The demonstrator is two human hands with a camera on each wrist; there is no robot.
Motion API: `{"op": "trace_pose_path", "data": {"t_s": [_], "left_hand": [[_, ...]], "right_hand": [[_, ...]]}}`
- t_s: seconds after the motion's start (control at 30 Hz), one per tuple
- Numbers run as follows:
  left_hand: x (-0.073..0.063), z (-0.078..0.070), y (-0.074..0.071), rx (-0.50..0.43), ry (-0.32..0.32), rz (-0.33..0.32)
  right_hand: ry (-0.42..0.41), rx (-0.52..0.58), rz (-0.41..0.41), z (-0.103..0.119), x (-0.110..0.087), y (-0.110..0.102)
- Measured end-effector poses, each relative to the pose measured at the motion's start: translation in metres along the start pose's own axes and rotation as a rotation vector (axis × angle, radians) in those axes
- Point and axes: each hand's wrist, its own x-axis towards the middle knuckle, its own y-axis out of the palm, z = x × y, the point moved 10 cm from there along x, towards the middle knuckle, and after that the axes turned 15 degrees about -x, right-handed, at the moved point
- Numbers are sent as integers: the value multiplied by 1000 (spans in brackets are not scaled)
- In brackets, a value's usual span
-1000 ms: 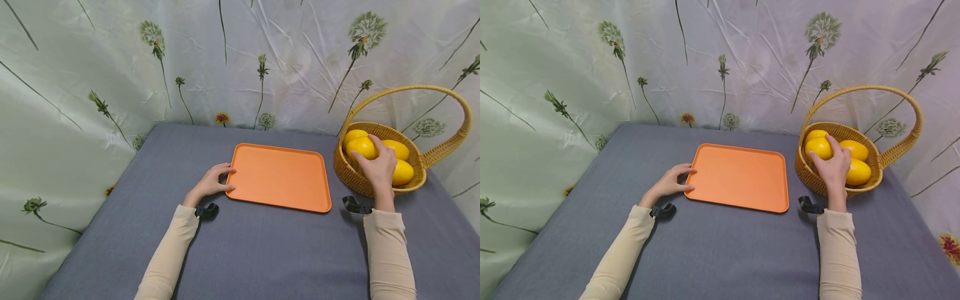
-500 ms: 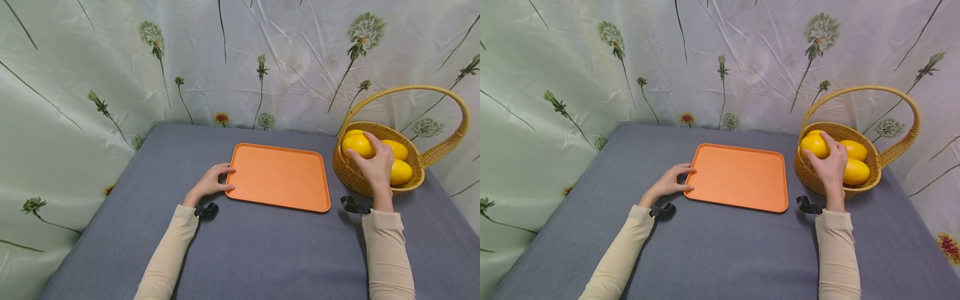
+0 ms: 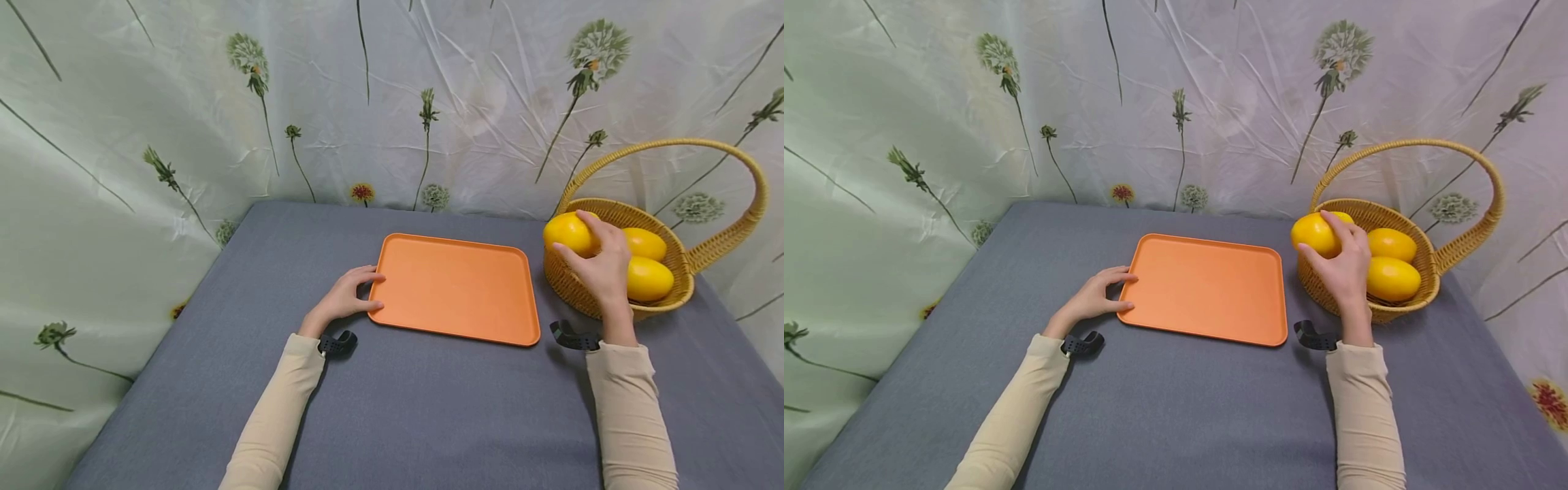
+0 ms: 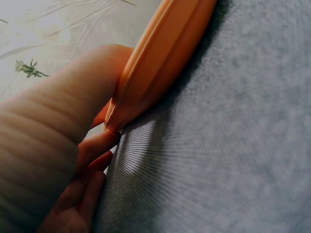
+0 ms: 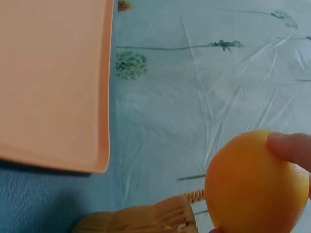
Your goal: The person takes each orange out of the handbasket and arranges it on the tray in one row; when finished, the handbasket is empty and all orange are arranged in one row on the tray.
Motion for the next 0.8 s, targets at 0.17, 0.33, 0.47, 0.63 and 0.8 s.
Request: {"op": "trace_pose_path", "data": {"t_s": [0.17, 0.33, 0.47, 0.63, 0.8], "left_hand": [[-1, 1, -1, 4, -12, 5], [-1, 0, -2, 1, -20, 10], [0, 0, -3, 1, -30, 10], [1, -1, -3, 7, -15, 3], [0, -1, 1, 12, -3, 7]], "right_hand": [[-56, 1, 5, 14, -3, 7], [-90, -10, 32, 22, -4, 18], [-100, -11, 62, 24, -5, 26], [-136, 28, 94, 33, -6, 36], [-162, 48, 135, 40, -9, 46]]}}
